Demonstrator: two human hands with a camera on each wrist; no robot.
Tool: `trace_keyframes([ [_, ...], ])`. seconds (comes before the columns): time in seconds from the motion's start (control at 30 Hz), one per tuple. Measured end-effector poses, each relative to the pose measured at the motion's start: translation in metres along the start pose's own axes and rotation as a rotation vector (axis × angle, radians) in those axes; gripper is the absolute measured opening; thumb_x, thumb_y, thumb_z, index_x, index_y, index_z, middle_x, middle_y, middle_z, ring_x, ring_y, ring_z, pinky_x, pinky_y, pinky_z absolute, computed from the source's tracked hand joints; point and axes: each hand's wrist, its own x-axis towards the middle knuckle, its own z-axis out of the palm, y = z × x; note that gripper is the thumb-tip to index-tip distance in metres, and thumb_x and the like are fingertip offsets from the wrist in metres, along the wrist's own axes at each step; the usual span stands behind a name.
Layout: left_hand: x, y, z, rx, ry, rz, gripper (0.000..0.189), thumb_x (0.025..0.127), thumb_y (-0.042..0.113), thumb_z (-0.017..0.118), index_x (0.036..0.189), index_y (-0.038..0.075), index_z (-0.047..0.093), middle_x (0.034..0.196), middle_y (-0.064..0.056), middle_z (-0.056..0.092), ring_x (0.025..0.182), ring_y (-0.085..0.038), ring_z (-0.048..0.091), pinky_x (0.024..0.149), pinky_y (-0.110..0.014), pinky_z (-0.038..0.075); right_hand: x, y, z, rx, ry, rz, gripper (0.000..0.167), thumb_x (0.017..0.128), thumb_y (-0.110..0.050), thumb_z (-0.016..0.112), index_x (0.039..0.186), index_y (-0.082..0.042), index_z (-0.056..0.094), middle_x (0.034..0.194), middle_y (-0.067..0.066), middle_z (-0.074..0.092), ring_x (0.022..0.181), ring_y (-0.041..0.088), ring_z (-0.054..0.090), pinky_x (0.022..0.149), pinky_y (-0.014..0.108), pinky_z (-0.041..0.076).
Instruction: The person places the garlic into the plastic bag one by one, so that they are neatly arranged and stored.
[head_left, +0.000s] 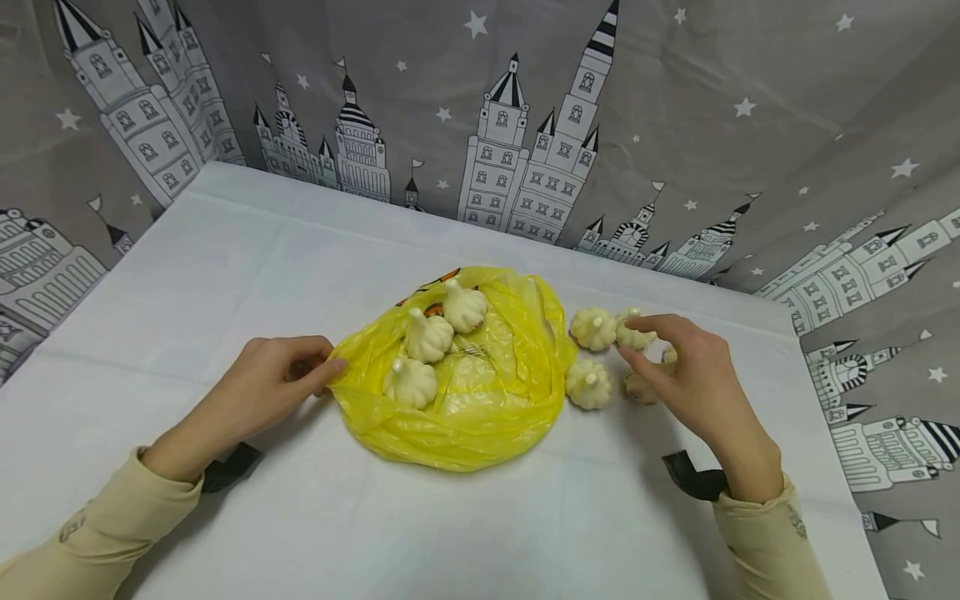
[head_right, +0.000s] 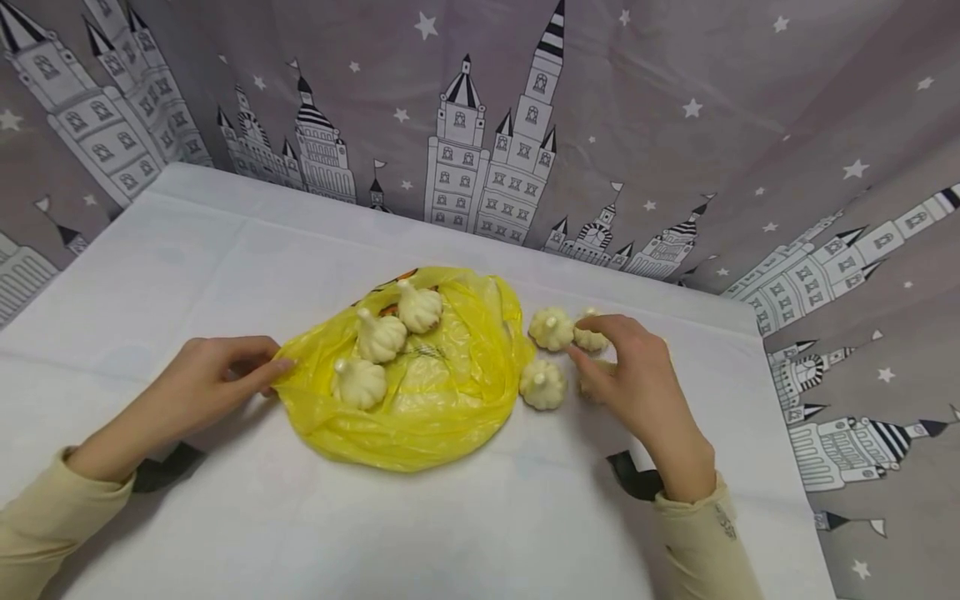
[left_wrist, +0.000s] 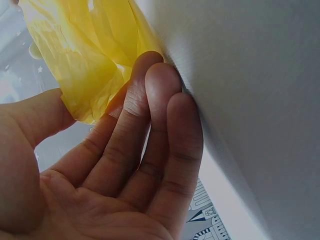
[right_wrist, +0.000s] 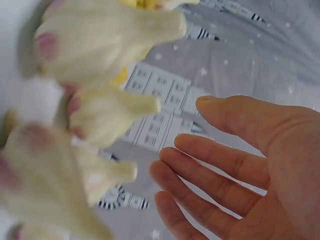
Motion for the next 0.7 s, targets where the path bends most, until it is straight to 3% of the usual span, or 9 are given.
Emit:
trace_keyframes([
  [0.2, 0.000, 0.000, 0.000, 0.004, -0.011, -0.011, 0.018, 0.106, 0.026, 0.067, 0.094, 0.014, 0.075, 0.075, 0.009, 0.071, 0.069, -0.010, 0.063, 0.065, -0.027, 0.049, -0.019, 0.020, -0.015, -0.058, 0.024, 0.036, 0.031, 0.091, -0.011, 0.081, 0.121, -0.004, 0.073, 0.117, 0.019, 0.075, 0.109, 0.041, 0.070, 0.089, 0.058, 0.051],
  [0.43, -0.001, -0.002, 0.001, 0.000, -0.023, -0.025, 0.022, 0.107, 0.030, 0.065, 0.096, 0.013, 0.075, 0.076, 0.009, 0.071, 0.067, -0.010, 0.060, 0.060, -0.027, 0.045, -0.028, 0.038, -0.023, -0.114, 0.062, 0.049, 0.032, 0.089, -0.011, 0.083, 0.120, -0.007, 0.075, 0.111, 0.016, 0.077, 0.097, 0.038, 0.072, 0.074, 0.041, 0.046],
  [0.7, 0.001, -0.001, 0.002, -0.001, -0.020, -0.014, 0.020, 0.106, 0.028, 0.066, 0.095, 0.014, 0.074, 0.075, 0.009, 0.070, 0.068, -0.010, 0.061, 0.063, -0.027, 0.047, -0.029, 0.044, -0.021, -0.089, 0.020, 0.118, 0.027, 0.093, -0.013, 0.080, 0.119, -0.006, 0.076, 0.106, 0.018, 0.078, 0.092, 0.039, 0.075, 0.078, 0.058, 0.057],
])
